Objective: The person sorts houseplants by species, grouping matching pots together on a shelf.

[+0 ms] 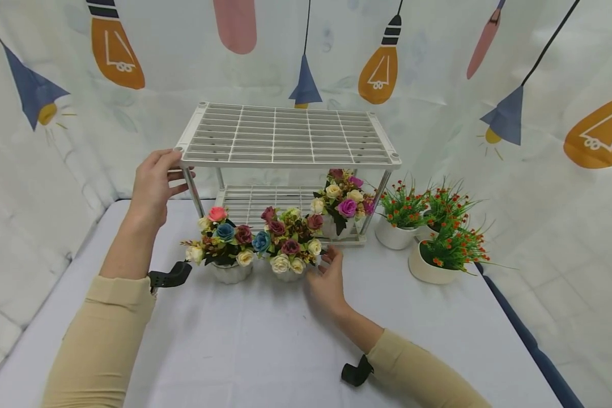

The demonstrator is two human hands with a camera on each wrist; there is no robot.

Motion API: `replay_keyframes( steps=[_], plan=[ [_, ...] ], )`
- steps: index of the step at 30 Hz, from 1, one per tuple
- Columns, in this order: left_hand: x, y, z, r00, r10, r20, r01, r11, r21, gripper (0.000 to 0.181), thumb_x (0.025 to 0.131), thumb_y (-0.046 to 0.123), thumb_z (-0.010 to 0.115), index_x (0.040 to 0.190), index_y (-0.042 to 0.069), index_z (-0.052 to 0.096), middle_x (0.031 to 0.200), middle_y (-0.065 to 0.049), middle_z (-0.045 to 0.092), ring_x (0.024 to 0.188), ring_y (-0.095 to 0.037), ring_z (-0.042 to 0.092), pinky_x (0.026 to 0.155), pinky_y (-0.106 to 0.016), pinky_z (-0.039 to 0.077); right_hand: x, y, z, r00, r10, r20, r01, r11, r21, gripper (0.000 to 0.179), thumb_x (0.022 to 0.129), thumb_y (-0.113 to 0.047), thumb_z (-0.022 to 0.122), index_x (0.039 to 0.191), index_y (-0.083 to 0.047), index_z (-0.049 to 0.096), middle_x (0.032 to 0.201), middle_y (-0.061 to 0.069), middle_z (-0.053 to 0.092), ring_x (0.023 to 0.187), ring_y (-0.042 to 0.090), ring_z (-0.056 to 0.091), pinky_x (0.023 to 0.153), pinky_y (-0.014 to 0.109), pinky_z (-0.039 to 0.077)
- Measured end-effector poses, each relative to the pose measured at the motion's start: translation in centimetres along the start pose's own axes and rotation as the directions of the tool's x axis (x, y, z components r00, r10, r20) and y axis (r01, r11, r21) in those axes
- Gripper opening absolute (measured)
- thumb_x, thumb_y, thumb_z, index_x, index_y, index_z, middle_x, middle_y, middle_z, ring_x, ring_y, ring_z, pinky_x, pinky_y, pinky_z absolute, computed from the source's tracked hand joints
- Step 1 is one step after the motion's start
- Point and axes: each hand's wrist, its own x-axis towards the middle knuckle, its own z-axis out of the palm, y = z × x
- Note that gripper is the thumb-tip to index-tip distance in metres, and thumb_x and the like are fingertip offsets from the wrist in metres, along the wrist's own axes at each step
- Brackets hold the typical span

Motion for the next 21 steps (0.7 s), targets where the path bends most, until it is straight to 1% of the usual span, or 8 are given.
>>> replay_keyframes(
  steps=[1,2,5,8,11,15,18,21],
  plan=[
    [0.0,0.0,0.0,1.0,0.002,0.0,-0.002,1.0,0.001,0.038,0.108,0.048,0.048,0.132,0.019,0.055,0.112,-0.001,0.059,0.101,-0.017,0.061,0.093,-0.043,0.046,-0.2,0.2,0.4,1.0,-0.007,0.014,0.007,1.0,0.007,0.078,0.081,0.009,0.061,0.149,0.004,0.024,0.144,0.027,0.035,0.135,0.042,0.039,0.111,0.056,0.034],
    [-0.1,0.0,0.0,1.0,0.003,0.0,-0.003,1.0,0.002,0.039,0.107,0.049,0.048,0.131,0.019,0.056,0.113,-0.001,0.058,0.102,-0.017,0.06,0.092,-0.043,0.046,-0.1,0.9,0.7,1.0,-0.005,0.022,0.005,1.0,0.011,0.078,0.082,0.008,0.063,0.149,0.001,0.025,0.144,0.024,0.036,0.135,0.039,0.041,0.112,0.054,0.035],
    [-0.2,0.1,0.0,1.0,0.008,0.001,-0.008,1.0,0.006,0.039,0.107,0.051,0.048,0.129,0.019,0.057,0.113,-0.002,0.058,0.103,-0.017,0.06,0.092,-0.042,0.046,-0.4,1.2,1.7,0.999,-0.025,0.034,0.024,0.999,0.038,0.077,0.084,0.005,0.072,0.147,-0.002,0.028,0.145,0.019,0.038,0.137,0.036,0.042,0.112,0.051,0.037],
    [-0.2,0.0,0.0,1.0,0.009,0.0,-0.009,1.0,0.017,0.04,0.107,0.051,0.047,0.129,0.02,0.057,0.113,-0.001,0.059,0.103,-0.016,0.06,0.093,-0.043,0.047,-0.4,1.4,2.6,0.999,-0.046,0.013,0.045,0.997,0.067,0.087,0.081,0.002,0.082,0.147,-0.008,0.027,0.148,0.013,0.038,0.139,0.031,0.04,0.113,0.048,0.037],
    [-0.2,-0.1,0.0,1.0,0.002,-0.008,-0.002,1.0,0.007,0.039,0.107,0.05,0.048,0.131,0.021,0.055,0.113,-0.001,0.06,0.102,-0.016,0.061,0.094,-0.043,0.046,-0.2,1.5,3.5,0.997,-0.081,-0.012,0.082,0.992,0.093,0.096,0.076,0.002,0.088,0.148,-0.01,0.026,0.15,0.011,0.038,0.141,0.029,0.039,0.114,0.045,0.034],
    [-0.3,0.0,0.1,1.0,-0.002,-0.019,0.002,1.0,-0.005,0.038,0.107,0.05,0.049,0.132,0.022,0.053,0.113,-0.001,0.06,0.101,-0.016,0.061,0.092,-0.041,0.046,0.1,1.6,4.3,0.99,-0.131,-0.043,0.133,0.99,0.05,0.102,0.073,0.002,0.09,0.15,-0.007,0.024,0.15,0.012,0.04,0.141,0.027,0.04,0.116,0.043,0.031],
    [-0.2,-0.1,0.1,1.0,-0.002,-0.016,0.001,1.0,-0.008,0.038,0.107,0.05,0.049,0.132,0.022,0.054,0.114,-0.001,0.06,0.101,-0.016,0.061,0.093,-0.042,0.046,0.0,1.6,4.6,0.988,-0.144,-0.057,0.145,0.989,0.013,0.102,0.072,0.003,0.09,0.151,-0.005,0.025,0.149,0.012,0.042,0.14,0.027,0.041,0.116,0.044,0.031],
    [-0.1,-0.1,0.0,1.0,-0.009,-0.011,0.009,0.999,-0.033,0.037,0.107,0.049,0.05,0.131,0.022,0.054,0.114,0.0,0.06,0.101,-0.016,0.061,0.097,-0.044,0.045,0.0,1.7,4.8,0.986,-0.158,-0.06,0.157,0.988,-0.009,0.1,0.072,0.002,0.09,0.15,-0.003,0.027,0.149,0.013,0.043,0.14,0.028,0.042,0.116,0.044,0.031]
  ],
)
